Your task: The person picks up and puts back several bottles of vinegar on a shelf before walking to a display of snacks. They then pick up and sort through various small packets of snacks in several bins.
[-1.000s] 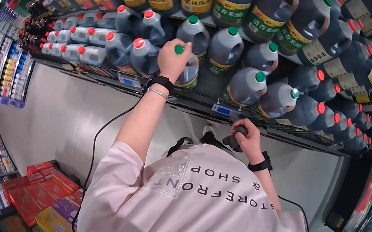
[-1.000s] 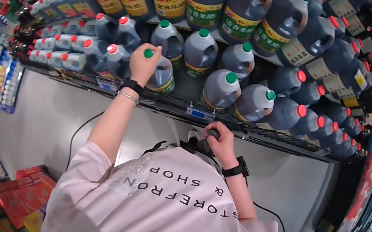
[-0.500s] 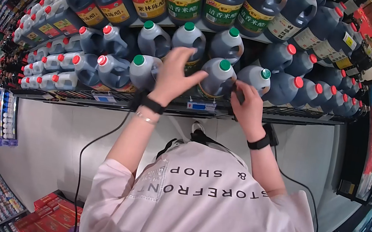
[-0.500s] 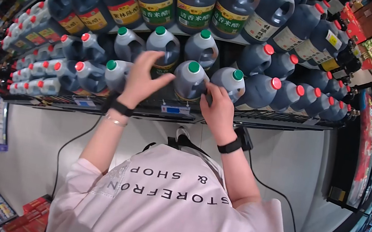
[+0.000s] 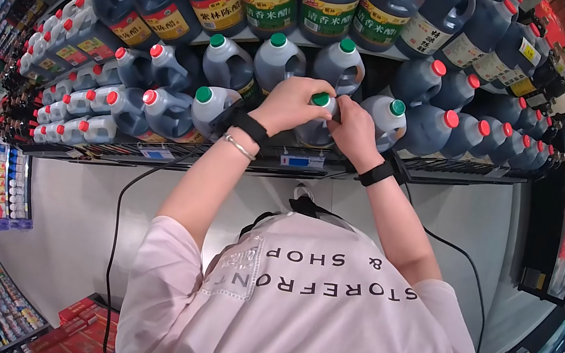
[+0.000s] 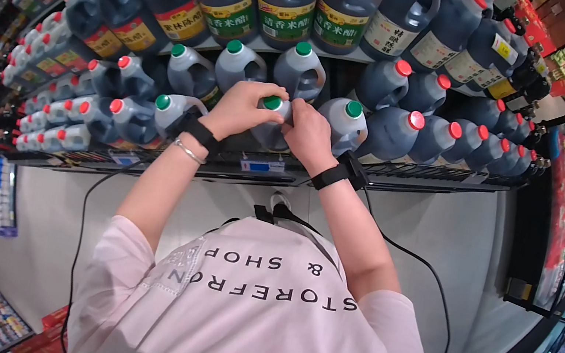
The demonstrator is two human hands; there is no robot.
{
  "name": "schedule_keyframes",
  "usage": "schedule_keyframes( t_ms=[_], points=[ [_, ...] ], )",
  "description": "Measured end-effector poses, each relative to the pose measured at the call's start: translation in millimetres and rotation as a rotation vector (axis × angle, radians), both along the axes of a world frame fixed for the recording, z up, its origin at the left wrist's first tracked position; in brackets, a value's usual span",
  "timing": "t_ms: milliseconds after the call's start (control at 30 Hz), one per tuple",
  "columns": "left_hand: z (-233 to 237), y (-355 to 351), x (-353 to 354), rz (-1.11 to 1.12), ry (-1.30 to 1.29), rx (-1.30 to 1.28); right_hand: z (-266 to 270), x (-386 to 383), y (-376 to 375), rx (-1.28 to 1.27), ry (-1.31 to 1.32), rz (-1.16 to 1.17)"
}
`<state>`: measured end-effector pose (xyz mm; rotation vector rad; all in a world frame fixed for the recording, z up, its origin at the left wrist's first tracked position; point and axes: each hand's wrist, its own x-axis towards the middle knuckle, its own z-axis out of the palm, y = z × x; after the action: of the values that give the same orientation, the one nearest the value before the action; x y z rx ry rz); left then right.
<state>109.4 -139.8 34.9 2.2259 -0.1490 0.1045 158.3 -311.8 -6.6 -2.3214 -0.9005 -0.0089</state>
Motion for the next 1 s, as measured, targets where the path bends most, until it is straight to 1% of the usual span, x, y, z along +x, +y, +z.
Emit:
schedule_keyframes(
  t_ms=[100,167,200,333,400,433,500,567,633,667,700,767,800,867,933,967,1000],
  points=[
    [4.1,11.5,-10.3,0.026,-0.036,0.022,-0.1,-2.8,12.7,0.033,0.051,0.004],
    [4.7,20.9,-15.7,0.096,0.053,-0.103,2.7,-5.7,22.8,0.03,0.105,-0.003],
    [1.4,23.6,-18.6,0.103,-0.069,-0.155,4.8,-7.8,27.9,0.045,0.144,-0.009],
    [-1.5,35.6,-30.6,0.188,-0.075,-0.161,5.8,-14.2,43.5,0.052,0.205,0.016],
    [-3.7,40.0,-34.4,0.207,-0.181,-0.149,-2.4,-15.6,49.8,0.16,0.212,0.04],
    [-2.8,41.4,-36.8,0.212,-0.182,-0.149,-3.7,-17.3,52.4,0.159,0.213,0.045],
    [1.3,42.8,-41.7,0.246,-0.137,-0.055,-3.8,-22.7,57.7,0.176,0.409,0.032],
    [0.3,43.1,-46.4,0.241,-0.07,-0.054,-15.6,-26.5,60.1,0.203,0.435,0.065],
    [-3.8,43.3,-51.0,0.253,-0.092,-0.097,-11.2,-28.8,63.2,0.205,0.348,0.077],
    [-5.0,42.7,-53.3,0.262,-0.094,-0.109,-7.5,-28.9,63.2,0.151,0.378,0.081],
    [-6.0,41.5,-55.3,0.27,-0.1,-0.12,-11.0,-29.3,61.3,0.15,0.376,0.064],
    [-8.1,31.3,-56.0,0.244,-0.164,-0.054,-17.8,-24.8,51.0,0.278,0.284,0.181],
    [-8.0,30.9,-55.8,0.233,-0.146,-0.011,-8.6,-25.9,40.9,0.257,0.261,0.193],
    [-5.7,24.8,-56.5,0.211,-0.13,0.028,9.7,-30.9,11.3,0.324,0.049,0.085],
    [7.5,10.4,-55.4,0.313,-0.397,0.317,22.0,-30.4,-32.2,0.315,-0.12,-0.071],
    [13.1,3.5,-51.9,0.307,-0.398,0.313,25.4,-27.5,-55.0,0.288,-0.196,-0.165],
    [18.4,-5.3,-47.9,0.252,-0.423,0.252,26.1,-20.0,-75.8,0.292,-0.228,-0.244]
  ],
)
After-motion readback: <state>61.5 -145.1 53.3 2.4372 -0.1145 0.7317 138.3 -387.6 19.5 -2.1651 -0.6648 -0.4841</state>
